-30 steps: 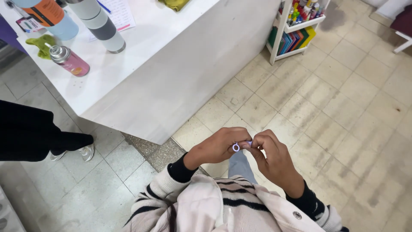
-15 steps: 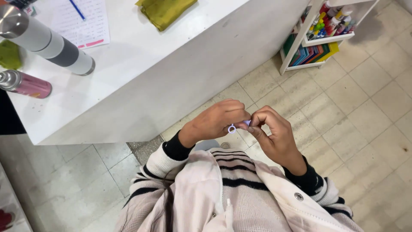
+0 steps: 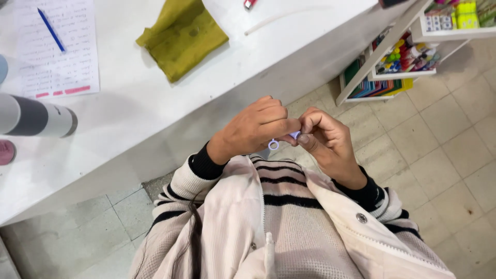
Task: The person stands at a display table fitting small plastic rings and caps onto the lids of children's water bottles and cups, working through the items one at a time. They then move to a counter, hold a clear plastic straw, and use a lighter to heat the straw end before pressing a small cap piece onto it.
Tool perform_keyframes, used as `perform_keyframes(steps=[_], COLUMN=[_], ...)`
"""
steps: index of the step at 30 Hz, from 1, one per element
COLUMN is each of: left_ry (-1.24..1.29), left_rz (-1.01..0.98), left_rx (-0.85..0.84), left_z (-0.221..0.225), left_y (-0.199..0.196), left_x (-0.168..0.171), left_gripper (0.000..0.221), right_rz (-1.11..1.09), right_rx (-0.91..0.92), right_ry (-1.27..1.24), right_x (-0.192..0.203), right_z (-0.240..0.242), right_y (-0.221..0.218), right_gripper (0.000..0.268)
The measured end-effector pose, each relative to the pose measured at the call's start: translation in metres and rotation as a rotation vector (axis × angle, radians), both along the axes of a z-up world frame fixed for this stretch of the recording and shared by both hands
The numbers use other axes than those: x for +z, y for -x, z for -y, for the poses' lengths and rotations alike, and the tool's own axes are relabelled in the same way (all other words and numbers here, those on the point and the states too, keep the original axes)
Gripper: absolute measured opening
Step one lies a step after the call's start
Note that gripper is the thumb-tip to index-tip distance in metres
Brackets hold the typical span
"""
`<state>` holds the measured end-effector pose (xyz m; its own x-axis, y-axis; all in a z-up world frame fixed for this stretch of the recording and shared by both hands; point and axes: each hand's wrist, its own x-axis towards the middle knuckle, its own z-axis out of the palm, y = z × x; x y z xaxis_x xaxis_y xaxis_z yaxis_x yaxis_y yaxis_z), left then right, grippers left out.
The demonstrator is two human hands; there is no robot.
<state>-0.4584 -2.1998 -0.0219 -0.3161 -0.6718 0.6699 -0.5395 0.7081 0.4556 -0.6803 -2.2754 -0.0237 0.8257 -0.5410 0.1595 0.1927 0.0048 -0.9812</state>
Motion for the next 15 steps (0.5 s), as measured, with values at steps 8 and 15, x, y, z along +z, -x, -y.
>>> perform_keyframes(steps=[8,15], left_ry=[0.021,-0.062], left_rz=[0.074,0.012], left_rx=[0.088,0.239], left_z=[0.085,0.098], left_y=[-0.054,-0.070], left_x=[0.023,0.019], left_gripper=[0.029,0.028], right_rz=[0.059,0.290], right_rx=[0.033,-0.022], right_ry=[-0.046,-0.028], right_x=[0.002,0.011], right_z=[0.100,0.185], right_y=[-0.061,-0.093], right_gripper=[0.015,0.017])
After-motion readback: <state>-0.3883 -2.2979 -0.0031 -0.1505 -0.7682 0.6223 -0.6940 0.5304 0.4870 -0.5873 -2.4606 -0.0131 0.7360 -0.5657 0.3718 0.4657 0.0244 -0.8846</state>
